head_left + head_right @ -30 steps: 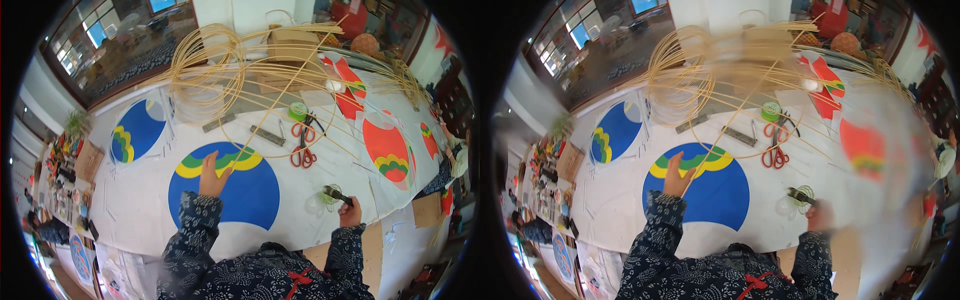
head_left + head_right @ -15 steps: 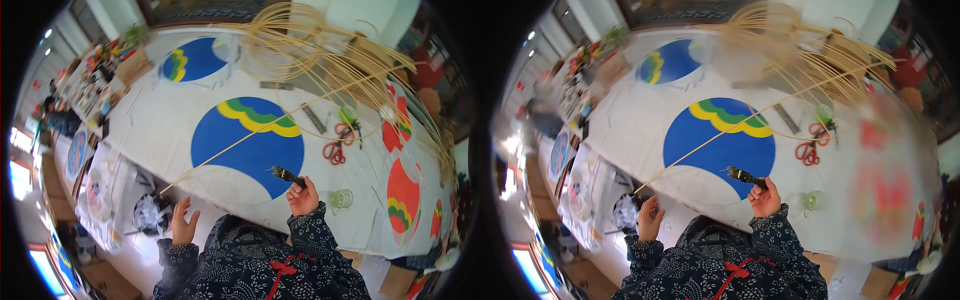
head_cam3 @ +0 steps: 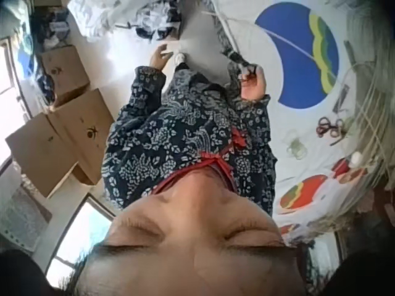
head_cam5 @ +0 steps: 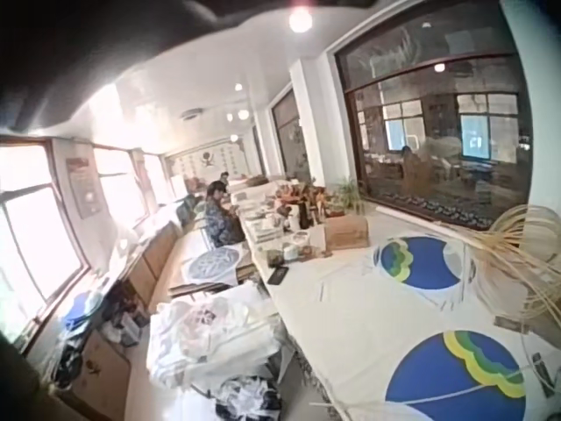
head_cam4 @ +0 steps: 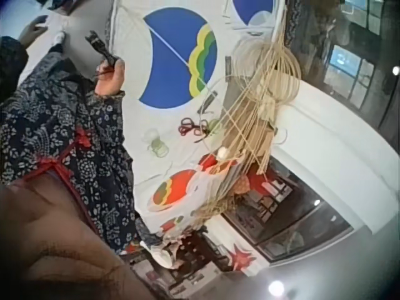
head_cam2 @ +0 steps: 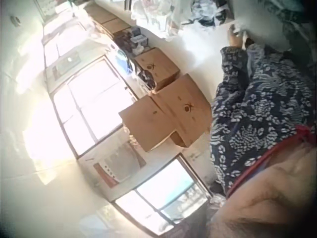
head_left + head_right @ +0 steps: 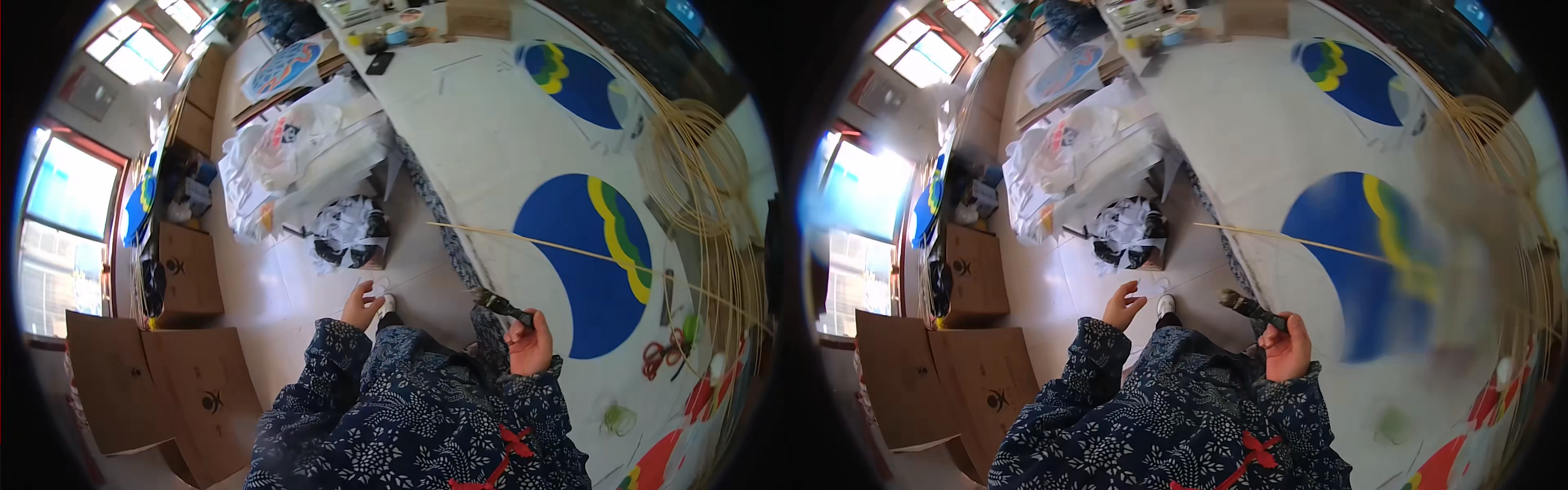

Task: Assembling bamboo strips onto circular templates using adhesive and manual tools.

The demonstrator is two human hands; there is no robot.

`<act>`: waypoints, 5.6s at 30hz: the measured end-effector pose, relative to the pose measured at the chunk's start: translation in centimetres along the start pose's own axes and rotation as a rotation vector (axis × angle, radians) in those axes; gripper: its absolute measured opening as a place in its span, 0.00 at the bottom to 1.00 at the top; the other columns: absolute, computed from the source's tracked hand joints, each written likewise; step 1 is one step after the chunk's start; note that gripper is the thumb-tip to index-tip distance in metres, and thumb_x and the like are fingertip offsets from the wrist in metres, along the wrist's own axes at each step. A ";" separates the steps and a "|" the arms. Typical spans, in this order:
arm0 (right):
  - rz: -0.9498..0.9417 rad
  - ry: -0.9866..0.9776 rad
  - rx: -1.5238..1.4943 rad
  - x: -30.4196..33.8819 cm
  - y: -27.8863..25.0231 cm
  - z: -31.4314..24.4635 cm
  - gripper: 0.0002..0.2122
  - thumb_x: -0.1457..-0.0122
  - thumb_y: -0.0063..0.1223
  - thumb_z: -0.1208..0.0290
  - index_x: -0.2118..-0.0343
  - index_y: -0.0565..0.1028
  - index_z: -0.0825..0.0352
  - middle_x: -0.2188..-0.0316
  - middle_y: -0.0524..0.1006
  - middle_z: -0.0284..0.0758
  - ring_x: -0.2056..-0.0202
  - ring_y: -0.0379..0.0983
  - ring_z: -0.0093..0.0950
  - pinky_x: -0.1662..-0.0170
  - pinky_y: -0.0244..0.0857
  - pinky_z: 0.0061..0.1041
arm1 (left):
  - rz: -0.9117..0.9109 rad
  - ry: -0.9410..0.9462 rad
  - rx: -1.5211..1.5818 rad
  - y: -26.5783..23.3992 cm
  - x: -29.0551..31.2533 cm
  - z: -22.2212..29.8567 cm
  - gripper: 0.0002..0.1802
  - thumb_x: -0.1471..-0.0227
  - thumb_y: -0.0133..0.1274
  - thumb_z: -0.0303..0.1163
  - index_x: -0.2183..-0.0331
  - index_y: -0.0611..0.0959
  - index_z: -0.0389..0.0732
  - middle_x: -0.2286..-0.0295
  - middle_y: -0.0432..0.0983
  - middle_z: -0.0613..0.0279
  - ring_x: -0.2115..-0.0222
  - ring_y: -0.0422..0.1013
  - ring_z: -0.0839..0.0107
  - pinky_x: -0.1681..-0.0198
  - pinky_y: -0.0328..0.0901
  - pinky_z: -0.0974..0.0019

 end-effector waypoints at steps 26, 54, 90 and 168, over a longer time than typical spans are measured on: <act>0.380 0.212 0.813 -41.5 0.9 46.3 0.10 0.43 0.48 0.65 0.63 0.70 0.66 0.76 0.73 0.30 0.76 0.68 0.18 0.71 0.64 0.17 | 0.292 -0.102 -0.394 -6.5 -44.8 -38.1 0.47 0.68 0.62 0.32 0.47 0.57 0.38 0.59 0.67 0.45 0.64 0.70 0.56 0.59 0.66 0.62; 0.404 0.418 0.819 -42.5 0.0 49.3 0.08 0.46 0.49 0.71 0.66 0.71 0.68 0.80 0.73 0.33 0.81 0.67 0.20 0.76 0.65 0.19 | -0.257 0.267 0.312 -8.6 -43.4 -29.5 0.16 0.68 0.49 0.17 0.70 0.79 0.39 0.73 0.70 0.58 0.68 0.68 0.63 0.62 0.62 0.68; -0.426 -0.565 1.617 -31.3 24.0 33.2 0.12 0.61 0.52 0.82 0.69 0.72 0.64 0.69 0.68 0.39 0.72 0.66 0.33 0.70 0.63 0.27 | 0.217 0.284 -0.005 -17.8 -32.1 -3.1 0.07 0.64 0.59 0.23 0.76 0.78 0.39 0.73 0.69 0.60 0.71 0.65 0.66 0.66 0.58 0.68; 0.214 -0.198 0.893 -24.1 17.1 24.2 0.08 0.55 0.52 0.80 0.69 0.71 0.70 0.66 0.71 0.36 0.63 0.66 0.22 0.59 0.59 0.18 | 0.330 -0.764 0.834 -23.3 -27.7 -44.9 0.32 0.45 0.41 0.35 0.44 0.45 0.59 0.47 0.55 0.62 0.53 0.61 0.52 0.59 0.62 0.44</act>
Point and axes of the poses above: each hand's wrist, its own x-axis away from the middle knuckle, its own y-axis out of the palm, z = x × y, the point moved 10 cm from there along -x, towards the middle knuckle
